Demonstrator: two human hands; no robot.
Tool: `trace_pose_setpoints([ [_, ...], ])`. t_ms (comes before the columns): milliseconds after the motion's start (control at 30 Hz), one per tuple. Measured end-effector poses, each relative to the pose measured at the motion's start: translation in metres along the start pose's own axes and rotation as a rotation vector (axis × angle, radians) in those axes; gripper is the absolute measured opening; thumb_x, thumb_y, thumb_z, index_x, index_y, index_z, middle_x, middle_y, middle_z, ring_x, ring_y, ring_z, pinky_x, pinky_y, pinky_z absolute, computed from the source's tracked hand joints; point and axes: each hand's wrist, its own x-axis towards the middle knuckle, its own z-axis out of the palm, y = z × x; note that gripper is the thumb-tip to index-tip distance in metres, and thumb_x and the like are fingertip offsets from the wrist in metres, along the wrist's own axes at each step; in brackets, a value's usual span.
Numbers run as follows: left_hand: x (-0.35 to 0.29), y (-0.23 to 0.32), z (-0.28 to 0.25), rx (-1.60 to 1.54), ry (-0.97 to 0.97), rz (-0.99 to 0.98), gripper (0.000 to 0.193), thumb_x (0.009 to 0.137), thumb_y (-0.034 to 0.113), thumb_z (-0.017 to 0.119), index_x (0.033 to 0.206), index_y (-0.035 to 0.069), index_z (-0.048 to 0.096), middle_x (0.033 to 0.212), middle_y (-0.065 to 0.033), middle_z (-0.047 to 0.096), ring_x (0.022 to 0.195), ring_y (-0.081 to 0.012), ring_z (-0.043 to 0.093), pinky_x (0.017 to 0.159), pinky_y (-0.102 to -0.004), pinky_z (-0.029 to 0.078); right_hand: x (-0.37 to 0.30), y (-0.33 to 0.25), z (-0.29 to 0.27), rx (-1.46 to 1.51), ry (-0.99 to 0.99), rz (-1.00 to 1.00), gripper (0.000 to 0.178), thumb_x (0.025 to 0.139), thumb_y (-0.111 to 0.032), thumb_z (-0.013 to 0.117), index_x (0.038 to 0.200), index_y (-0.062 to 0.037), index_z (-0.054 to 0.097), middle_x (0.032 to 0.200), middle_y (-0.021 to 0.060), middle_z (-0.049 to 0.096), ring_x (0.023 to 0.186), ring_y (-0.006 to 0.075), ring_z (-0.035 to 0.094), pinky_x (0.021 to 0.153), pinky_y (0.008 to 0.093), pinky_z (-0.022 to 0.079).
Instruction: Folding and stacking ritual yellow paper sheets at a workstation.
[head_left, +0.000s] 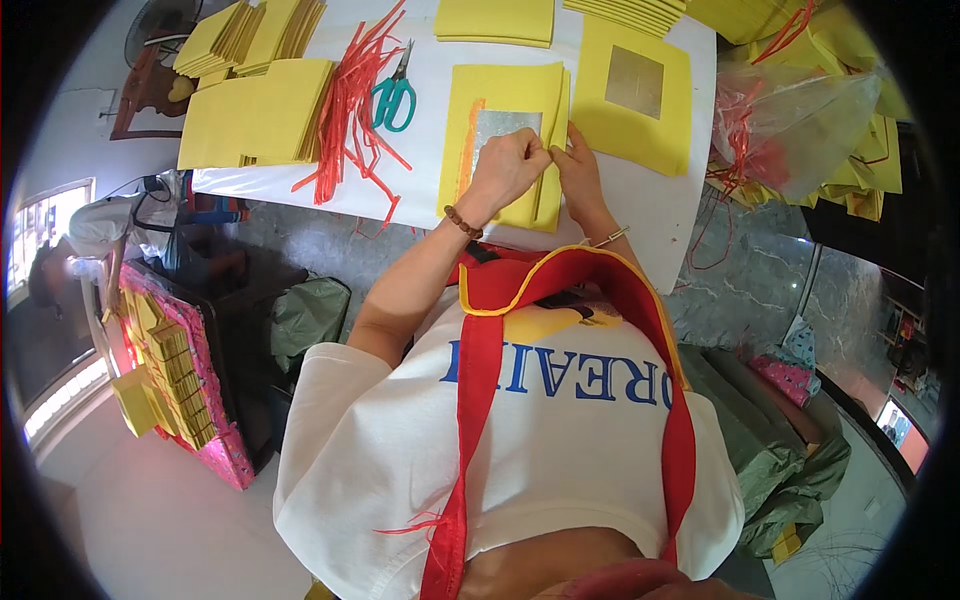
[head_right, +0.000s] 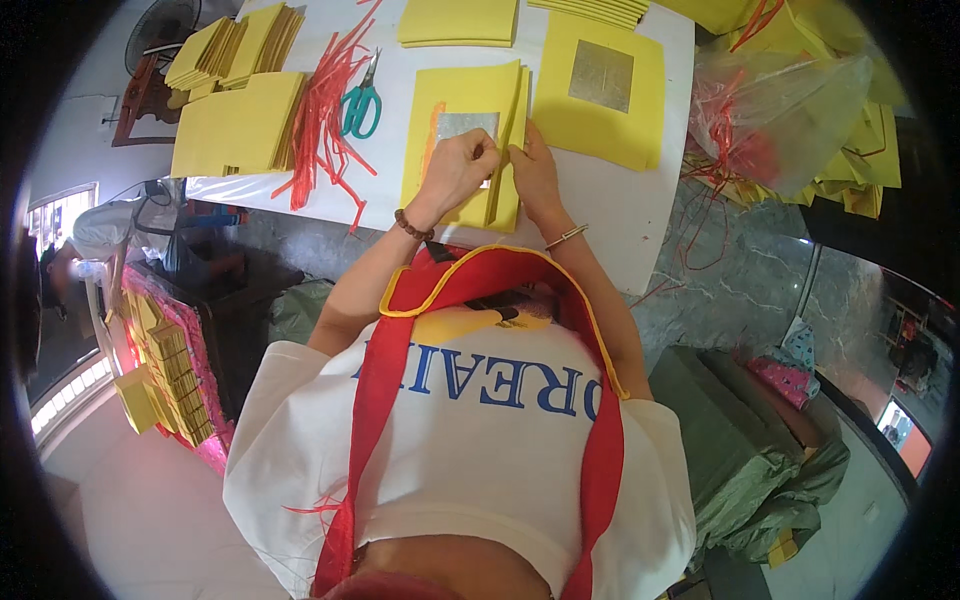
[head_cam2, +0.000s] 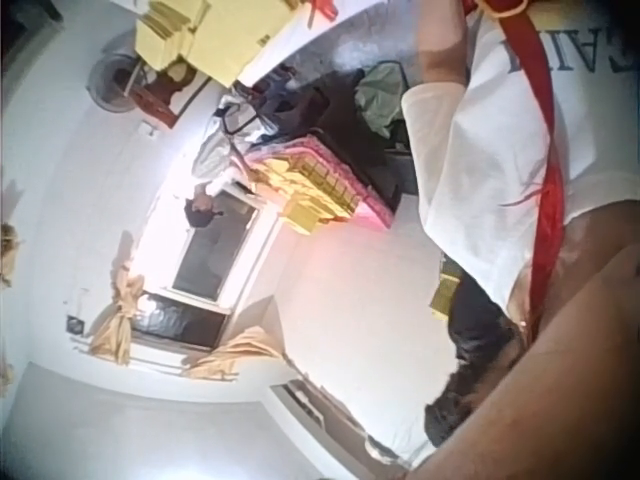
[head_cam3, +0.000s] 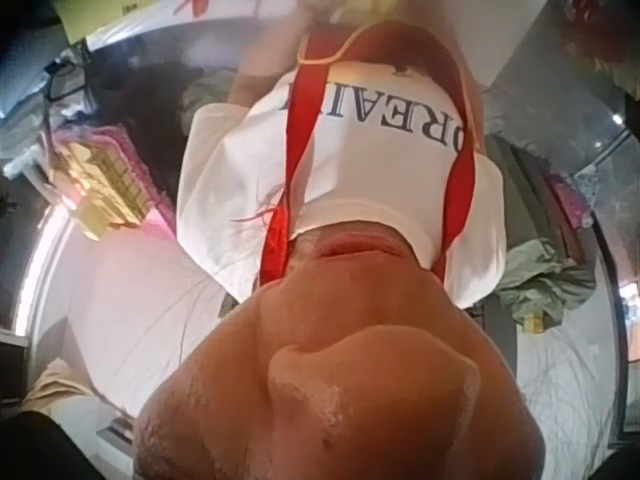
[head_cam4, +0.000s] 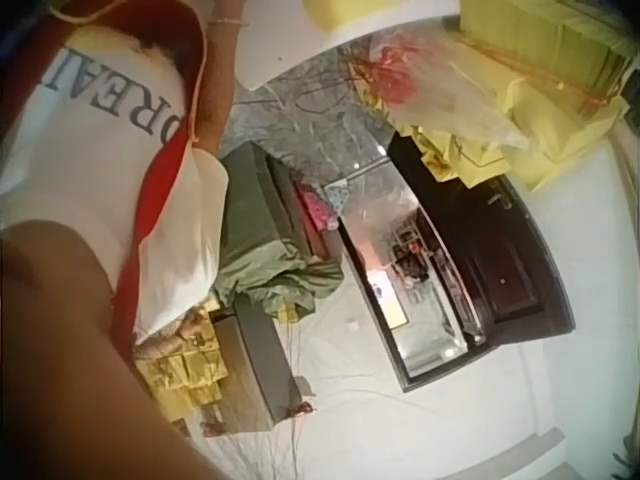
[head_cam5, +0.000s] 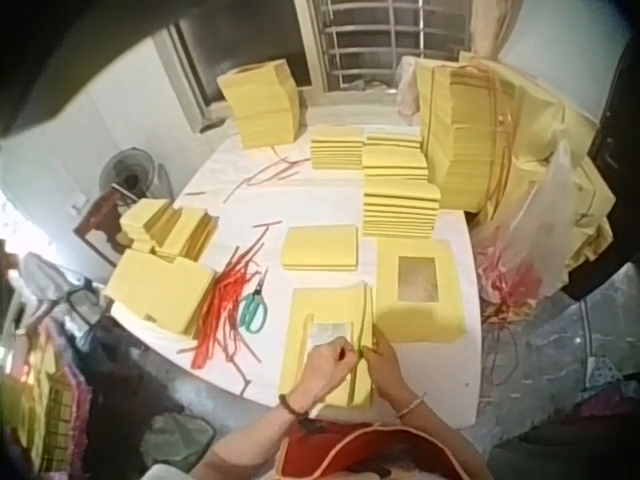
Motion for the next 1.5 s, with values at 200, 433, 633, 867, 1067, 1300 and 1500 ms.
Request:
trace_pose_setpoints([
  [200,0.004,-0.003,0.01,-0.006,-0.03,0.019,0.022,0.077,0.02,0.054,0.07,0.0,0.055,0.055,-0.0096,0.056,0.051,-0.0178,0.057,0.049,-0.0303,0.043,0.001,-0.003,0.0,0.166,0.008,0.01,0.047,0.09,-0.022,0.043,0.128,0.0047,0.035,0.121,0.013,0.048,0.107,0.0171,0.047,0.09,0.0271,0.037],
  [433,-0.001,-0.012,-0.009,-0.117,-0.111,-0.004,0.024,0.078,0.024,0.055,0.08,0.001,0.06,0.066,-0.0125,0.06,0.062,-0.0237,0.059,0.057,-0.0313,0.045,0.001,-0.004,0.002,0.151,-0.024,0.024,0.041,0.087,-0.013,0.045,0.125,0.0021,0.038,0.116,0.01,0.05,0.103,0.0161,0.047,0.088,0.0266,0.037],
  [633,-0.012,-0.046,-0.05,0.465,0.328,0.078,0.035,0.076,0.028,0.058,0.102,0.005,0.057,0.098,-0.0144,0.056,0.09,-0.0314,0.052,0.074,-0.0392,0.047,-0.006,-0.015,0.004,0.055,-0.016,0.004,0.049,0.088,-0.012,0.048,0.131,0.0012,0.03,0.119,0.0092,0.05,0.104,0.0159,0.05,0.088,0.0264,0.039],
  [867,-0.021,-0.043,-0.043,0.606,0.319,0.096,0.033,0.072,0.019,0.064,0.098,0.004,0.051,0.095,-0.0139,0.052,0.087,-0.0327,0.05,0.067,-0.0406,0.048,-0.031,-0.031,-0.01,0.008,0.101,0.04,0.048,0.088,-0.015,0.05,0.128,0.0048,0.034,0.123,0.0112,0.047,0.111,0.0179,0.045,0.091,0.0289,0.036],
  [1067,-0.019,-0.048,-0.041,0.551,0.382,0.091,0.034,0.072,0.02,0.064,0.097,0.002,0.049,0.092,-0.0158,0.051,0.081,-0.0342,0.052,0.066,-0.0425,0.048,-0.053,-0.037,-0.002,0.225,0.095,0.172,0.045,0.088,-0.017,0.051,0.127,0.002,0.039,0.124,0.0087,0.047,0.11,0.0162,0.046,0.092,0.0318,0.037],
  [1300,0.004,-0.048,-0.059,-0.095,0.235,-0.283,0.039,0.073,0.022,0.063,0.104,0.0,0.053,0.09,-0.0199,0.059,0.076,-0.0299,0.06,0.067,-0.0358,0.047,-0.048,-0.033,-0.007,0.218,-0.069,0.199,0.042,0.089,-0.019,0.049,0.127,-0.0024,0.041,0.12,0.0043,0.05,0.108,0.0141,0.047,0.09,0.032,0.039],
  [1500,0.007,-0.074,-0.051,-0.232,0.049,-0.152,0.036,0.075,0.02,0.062,0.103,-0.001,0.053,0.081,-0.0148,0.063,0.072,-0.0241,0.059,0.066,-0.0311,0.045,-0.042,-0.024,-0.011,0.227,-0.07,0.209,0.05,0.089,-0.019,0.05,0.132,-0.0016,0.032,0.123,0.0072,0.047,0.109,0.0145,0.046,0.091,0.0329,0.038],
])
